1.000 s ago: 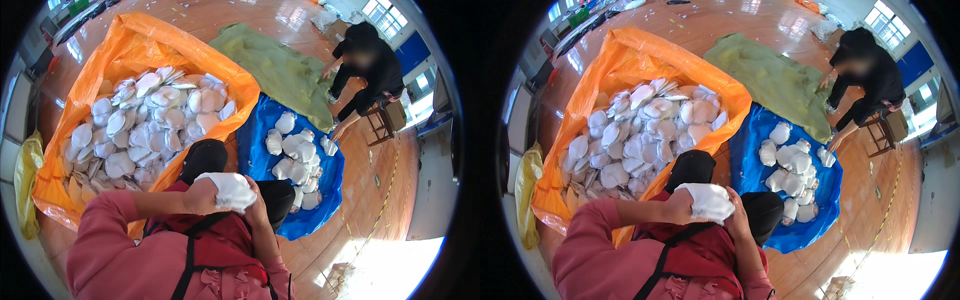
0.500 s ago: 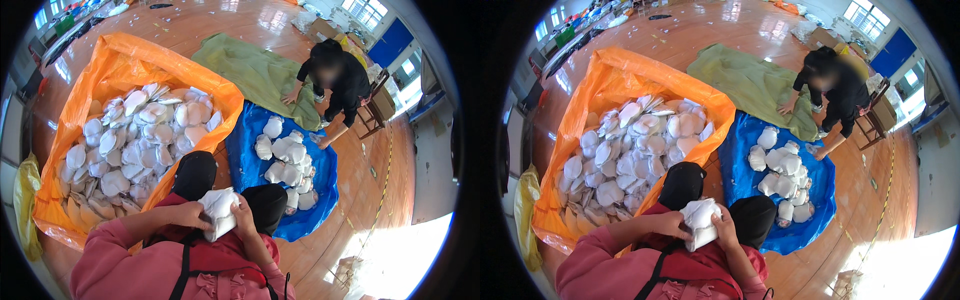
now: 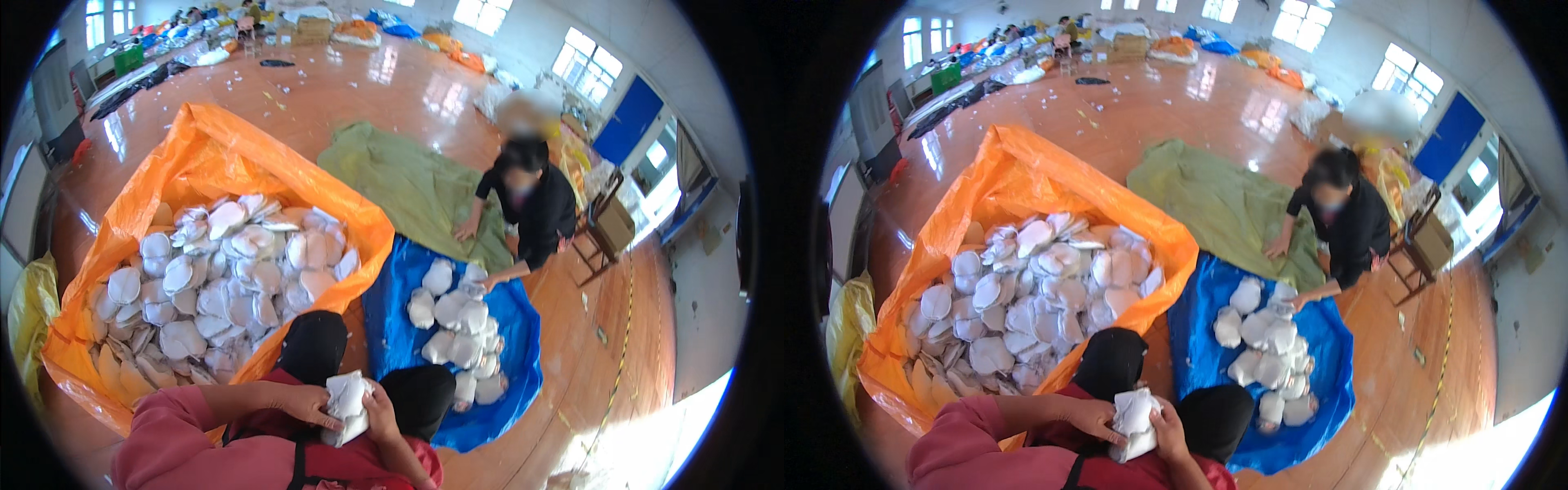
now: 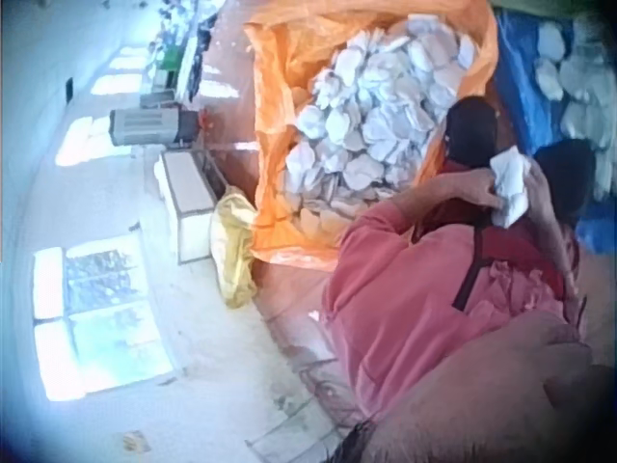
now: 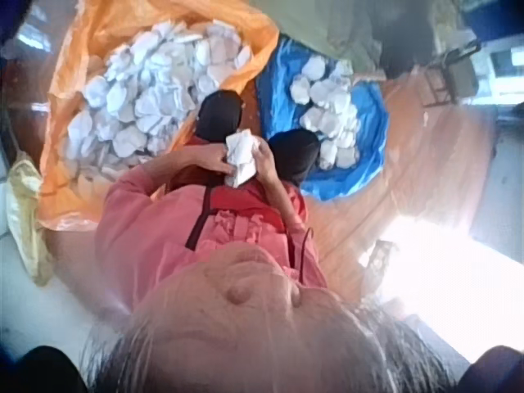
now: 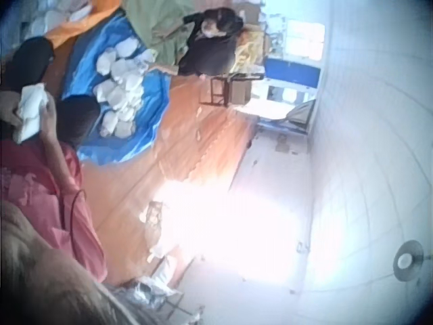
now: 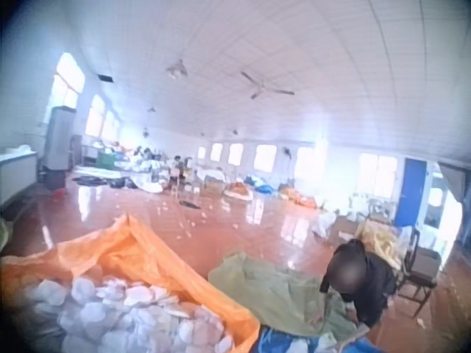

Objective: The person sits on the floor and repeatedly picks up white foam pieces from an orange sack, aligns them, and sews them together by hand using a needle and thread. Finished pairs are placed on a blue tarp beside them.

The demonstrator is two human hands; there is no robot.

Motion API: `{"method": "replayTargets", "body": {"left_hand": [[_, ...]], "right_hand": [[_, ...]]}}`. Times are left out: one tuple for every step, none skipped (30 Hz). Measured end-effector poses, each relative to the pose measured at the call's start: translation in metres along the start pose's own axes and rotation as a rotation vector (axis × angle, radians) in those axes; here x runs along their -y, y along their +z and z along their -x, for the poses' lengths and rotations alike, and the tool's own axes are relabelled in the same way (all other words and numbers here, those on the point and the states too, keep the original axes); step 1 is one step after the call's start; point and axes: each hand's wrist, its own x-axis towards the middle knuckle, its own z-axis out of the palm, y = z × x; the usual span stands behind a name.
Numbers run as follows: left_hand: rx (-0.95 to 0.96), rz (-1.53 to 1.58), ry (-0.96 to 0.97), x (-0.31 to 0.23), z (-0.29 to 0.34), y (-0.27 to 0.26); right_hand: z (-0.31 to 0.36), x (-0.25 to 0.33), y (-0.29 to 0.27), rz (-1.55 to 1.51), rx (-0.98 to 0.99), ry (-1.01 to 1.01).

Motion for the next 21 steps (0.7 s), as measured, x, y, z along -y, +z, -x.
{"method": "replayTargets", "body": {"left_hand": [[0.069,0.203,-0.075,-0.005,0.003,-0.003],[0.050,0.186,-0.073,-0.012,0.006,-0.008],[0.039,0.170,-0.067,-0.019,0.008,-0.012],[0.019,0.151,-0.062,-0.023,0.009,-0.018],[0.003,0.153,-0.101,-0.006,0.000,-0.013],[0.013,0.219,-0.149,-0.011,-0.001,-0.016],[0.028,0.295,-0.202,-0.022,0.000,-0.014],[0.044,0.371,-0.252,-0.028,-0.001,-0.014],[0.013,0.475,-0.253,-0.027,-0.003,-0.013],[0.007,0.575,-0.261,-0.023,-0.006,-0.010],[0.001,0.675,-0.267,-0.019,-0.008,-0.006],[0.007,0.774,-0.265,-0.019,-0.012,-0.004],[-0.102,0.756,-0.296,-0.027,-0.015,0.001],[-0.236,0.641,-0.280,-0.025,-0.021,0.006],[-0.373,0.527,-0.260,-0.020,-0.031,0.015],[-0.516,0.416,-0.249,-0.012,-0.039,0.023],[-0.572,0.443,-0.279,-0.003,-0.047,0.029],[-0.575,0.425,-0.289,-0.006,-0.046,0.025],[-0.580,0.414,-0.297,-0.010,-0.044,0.019],[-0.587,0.405,-0.306,-0.013,-0.040,0.011],[-0.532,0.484,-0.212,-0.018,-0.035,0.003]], "right_hand": [[0.004,0.001,0.003,-0.027,-0.013,0.014],[0.003,0.000,0.003,-0.052,-0.026,0.029],[0.003,-0.005,-0.001,-0.005,-0.027,-0.021],[0.003,-0.007,0.000,0.057,-0.034,-0.069],[0.004,-0.007,0.001,0.094,-0.017,-0.096],[0.003,-0.007,0.001,0.128,-0.008,-0.127],[0.001,-0.010,-0.002,0.202,0.003,-0.179],[-0.003,-0.011,-0.005,0.243,-0.006,-0.201],[-0.003,-0.007,-0.001,0.275,-0.007,-0.218],[-0.004,-0.004,0.003,0.308,-0.010,-0.236],[-0.004,-0.002,0.007,0.240,0.005,-0.195],[-0.006,-0.002,0.007,0.247,-0.030,-0.212],[-0.008,-0.005,0.006,0.254,-0.065,-0.228],[-0.012,-0.010,0.003,0.261,-0.099,-0.245],[-0.022,-0.029,-0.008,0.188,-0.126,-0.292],[-0.025,-0.029,-0.009,0.206,-0.134,-0.304],[-0.027,-0.029,-0.009,0.224,-0.139,-0.315],[-0.029,-0.027,-0.008,0.240,-0.151,-0.331],[-0.022,-0.012,0.003,0.148,-0.164,-0.258],[-0.019,-0.008,0.001,0.168,-0.147,-0.266],[-0.015,-0.001,-0.003,0.194,-0.129,-0.274]]}}
